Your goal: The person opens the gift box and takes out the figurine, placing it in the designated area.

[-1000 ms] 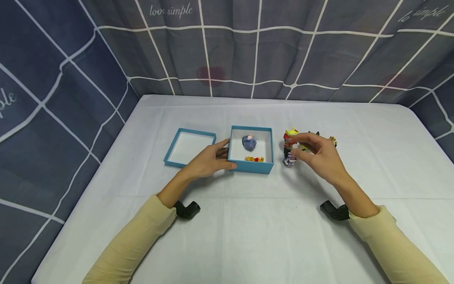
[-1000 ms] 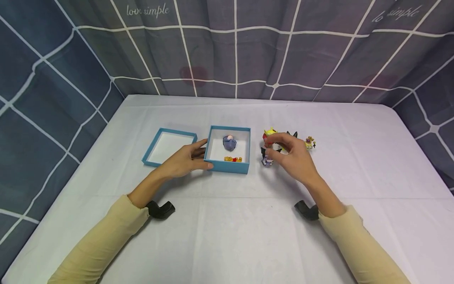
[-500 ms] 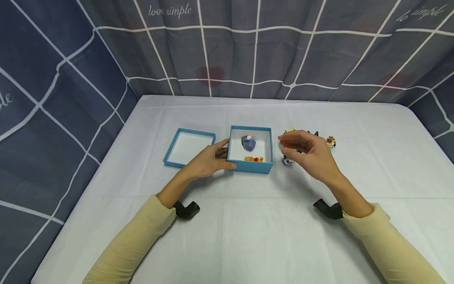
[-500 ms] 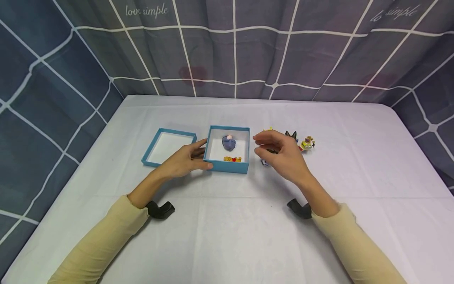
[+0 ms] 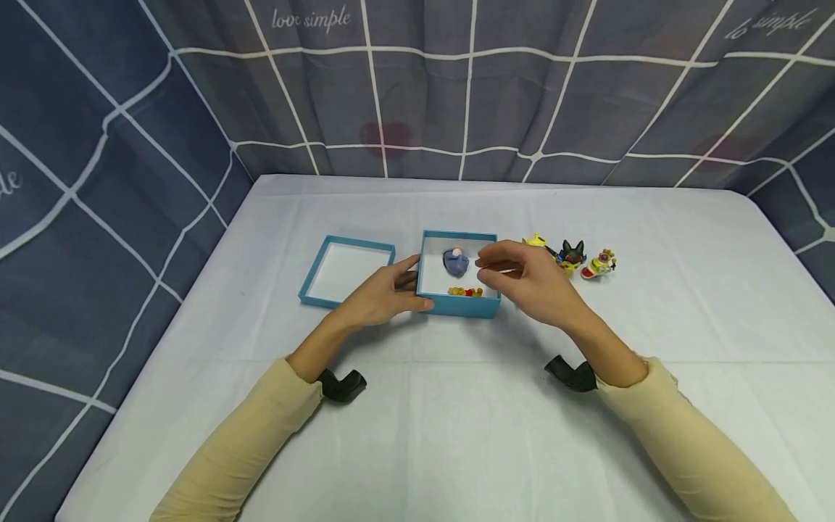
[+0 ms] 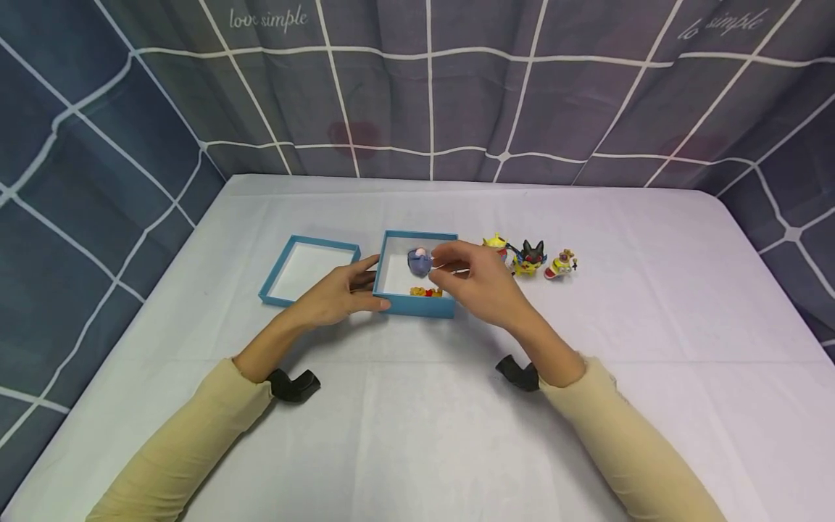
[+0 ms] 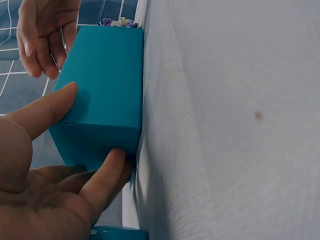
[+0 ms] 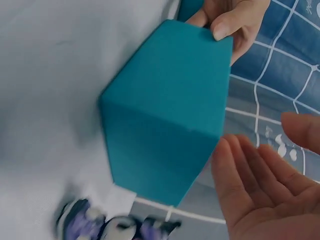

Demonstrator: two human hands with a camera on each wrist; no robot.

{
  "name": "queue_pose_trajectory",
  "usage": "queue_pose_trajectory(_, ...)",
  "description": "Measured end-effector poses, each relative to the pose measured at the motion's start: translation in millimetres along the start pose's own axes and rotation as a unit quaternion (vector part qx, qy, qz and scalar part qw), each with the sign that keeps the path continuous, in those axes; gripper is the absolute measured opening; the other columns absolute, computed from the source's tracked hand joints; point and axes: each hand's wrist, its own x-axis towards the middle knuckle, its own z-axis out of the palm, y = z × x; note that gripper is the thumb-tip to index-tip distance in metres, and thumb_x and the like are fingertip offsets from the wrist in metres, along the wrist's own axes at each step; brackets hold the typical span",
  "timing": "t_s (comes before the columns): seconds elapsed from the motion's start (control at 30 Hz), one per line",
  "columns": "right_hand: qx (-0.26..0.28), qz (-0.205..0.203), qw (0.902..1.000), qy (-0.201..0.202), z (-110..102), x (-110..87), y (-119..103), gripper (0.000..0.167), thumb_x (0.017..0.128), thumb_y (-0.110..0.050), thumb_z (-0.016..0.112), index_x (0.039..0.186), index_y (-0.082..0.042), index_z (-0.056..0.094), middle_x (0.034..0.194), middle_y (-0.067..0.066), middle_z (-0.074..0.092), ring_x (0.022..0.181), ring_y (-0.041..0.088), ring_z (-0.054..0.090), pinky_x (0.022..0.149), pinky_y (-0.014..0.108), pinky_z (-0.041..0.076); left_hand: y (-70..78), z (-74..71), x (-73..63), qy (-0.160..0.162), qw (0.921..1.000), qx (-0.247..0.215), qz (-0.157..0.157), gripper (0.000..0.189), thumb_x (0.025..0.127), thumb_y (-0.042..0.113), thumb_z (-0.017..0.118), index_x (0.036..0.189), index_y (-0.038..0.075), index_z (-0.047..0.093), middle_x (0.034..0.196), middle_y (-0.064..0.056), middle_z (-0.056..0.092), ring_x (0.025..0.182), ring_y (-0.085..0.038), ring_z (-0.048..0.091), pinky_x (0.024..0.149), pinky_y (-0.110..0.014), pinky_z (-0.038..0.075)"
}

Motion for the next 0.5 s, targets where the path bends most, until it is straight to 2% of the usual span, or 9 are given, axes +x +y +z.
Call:
queue_pose_trajectory(0.13, -0.012, 0.005, 0.9993, -0.036, 9.2, 9.9, -7.9, 0.029, 0.095, -0.014, 0.066, 0.119, 0.002, 0.066, 0.112, 0.014, 0.068, 0.103, 0.020, 0.064, 0.088, 0.040, 0.052, -0.5, -1.2, -1.0, -0.001, 1.0000, -0.001, 0.000, 0.091, 0.088, 0.021, 0.077, 0.157, 0.006, 0.020, 0.151, -0.019, 0.039, 0.138, -0.028, 0.041, 0.107, -0.039, 0.039)
queue_pose_trajectory(0.33, -0.027, 0.013, 0.9973, -0.068, 18.6, 18.7, -15.3, 0.030, 0.097, -0.014, 0.064, 0.122, 0.001, 0.065, 0.107, 0.009, 0.069, 0.098, 0.020, 0.065, 0.082, 0.039, 0.053, 0.2, -2.0, -1.7, -0.010, 0.9999, -0.006, 0.004, 0.091, 0.089, 0.022, 0.076, 0.158, 0.007, 0.019, 0.152, -0.019, 0.038, 0.135, -0.028, 0.044, 0.106, -0.038, 0.040)
queue_pose_trajectory(0.5, -0.044, 0.025, 0.9927, -0.109, 25.2, 25.0, -13.2, 0.039, 0.097, -0.017, 0.064, 0.129, 0.005, 0.060, 0.113, 0.012, 0.068, 0.103, 0.022, 0.064, 0.086, 0.042, 0.053, 1.1, -1.9, -2.4, -0.010, 0.9999, -0.009, 0.003, 0.090, 0.090, 0.021, 0.076, 0.158, 0.008, 0.018, 0.152, -0.020, 0.038, 0.135, -0.028, 0.045, 0.106, -0.039, 0.041)
